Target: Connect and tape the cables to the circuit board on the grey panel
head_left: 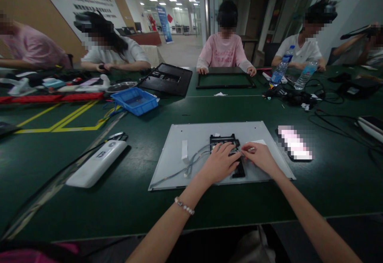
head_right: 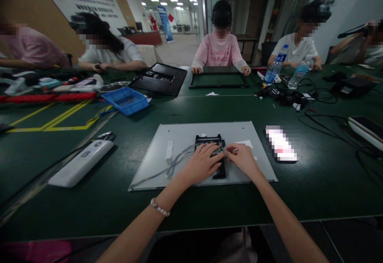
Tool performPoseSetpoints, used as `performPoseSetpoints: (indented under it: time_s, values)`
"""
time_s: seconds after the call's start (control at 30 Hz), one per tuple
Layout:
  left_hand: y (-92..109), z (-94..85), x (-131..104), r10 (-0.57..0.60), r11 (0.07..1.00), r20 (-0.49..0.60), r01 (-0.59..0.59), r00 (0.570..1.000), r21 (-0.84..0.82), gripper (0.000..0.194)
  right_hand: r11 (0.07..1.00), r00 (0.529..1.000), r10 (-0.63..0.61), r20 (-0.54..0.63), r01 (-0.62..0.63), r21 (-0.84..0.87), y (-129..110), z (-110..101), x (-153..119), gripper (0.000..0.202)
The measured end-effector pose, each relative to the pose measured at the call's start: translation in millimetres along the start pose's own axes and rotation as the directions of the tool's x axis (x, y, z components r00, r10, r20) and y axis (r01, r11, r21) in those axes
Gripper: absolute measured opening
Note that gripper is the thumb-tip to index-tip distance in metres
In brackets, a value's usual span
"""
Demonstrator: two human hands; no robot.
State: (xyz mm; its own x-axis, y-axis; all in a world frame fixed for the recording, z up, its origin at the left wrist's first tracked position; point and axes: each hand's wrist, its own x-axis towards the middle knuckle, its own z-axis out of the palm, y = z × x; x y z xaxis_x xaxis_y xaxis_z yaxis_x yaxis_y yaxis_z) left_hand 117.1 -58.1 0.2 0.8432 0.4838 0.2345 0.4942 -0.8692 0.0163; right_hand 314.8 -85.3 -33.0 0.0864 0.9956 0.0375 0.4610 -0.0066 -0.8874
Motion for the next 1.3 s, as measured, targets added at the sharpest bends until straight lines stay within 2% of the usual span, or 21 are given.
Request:
performPoseSetpoints:
  time_s: [0.13,0.2,0.33,0.4,0.5,0.6,0.7,0.8,0.87,1.0,1.17,1.3]
  values:
    - [-0.3,-0.2,-0.3,-0.003,1.0,-0.004,0.003,1.0,-0.013,0.029,0.982,0.99,-0.136,-0.045,0.129,-0.14,-0.6,-1.7,0.5,0.014]
    - [1.0,-0.5,-0.6,-0.009,1.0,-0.001,0.009,1.0,-0.021,0.03,0.974,0.984,-0.162,-0.074,0.147,-0.175,0.5,-3.4,0.7,0.015]
    - [2.1,-7.8,-1.1,-0.015,0.997,-0.02,0.014,1.0,-0.072,0.035,0.993,0.989,-0.086,-0.116,0.076,-0.092,2.0,-9.2,1.4,0.02]
    - [-5.2,-16.5,-2.5,-0.051,0.992,-0.064,0.043,0.997,-0.121,0.037,0.998,0.989,-0.045,-0.138,0.039,-0.051,2.3,-12.8,1.6,0.023]
    - [-35.9,-31.1,-8.8,-0.195,0.965,-0.145,0.163,0.97,-0.208,0.038,0.999,0.987,-0.005,-0.161,0.0,-0.036,2.9,-17.1,1.2,0.026]
    - [-85.5,-38.0,-22.4,-0.39,0.911,-0.186,0.347,0.902,-0.223,0.037,0.999,0.987,-0.019,-0.161,0.011,-0.053,2.8,-18.2,-0.3,0.026]
    - [-130.1,-33.4,-41.8,-0.484,0.867,-0.093,0.463,0.87,-0.183,0.038,0.996,0.986,-0.064,-0.152,0.054,-0.069,2.7,-16.9,-1.9,0.024]
    - [-151.0,-24.3,-58.3,-0.513,0.837,0.044,0.511,0.857,-0.193,0.043,0.994,0.987,-0.092,-0.135,0.084,-0.066,4.9,-15.1,-2.0,0.023]
    - [-153.1,-19.5,-63.6,-0.523,0.815,0.082,0.526,0.848,-0.244,0.043,0.994,0.987,-0.098,-0.125,0.09,-0.07,7.6,-14.5,-1.2,0.024]
    - [-149.0,-16.8,-64.3,-0.573,0.758,0.079,0.564,0.816,-0.328,0.031,0.984,0.984,-0.125,-0.128,0.106,-0.143,11.0,-15.2,0.2,0.023]
    - [-148.4,-27.0,-67.3,-0.618,0.701,0.073,0.591,0.783,-0.399,0.017,0.963,0.972,-0.176,-0.154,0.138,-0.232,7.6,-16.7,-1.2,0.022]
    - [-136.6,-44.3,-73.1,-0.709,0.535,0.0,0.539,0.705,-0.651,0.021,0.946,0.958,-0.231,-0.171,0.179,-0.272,0.2,-19.9,-3.4,0.021]
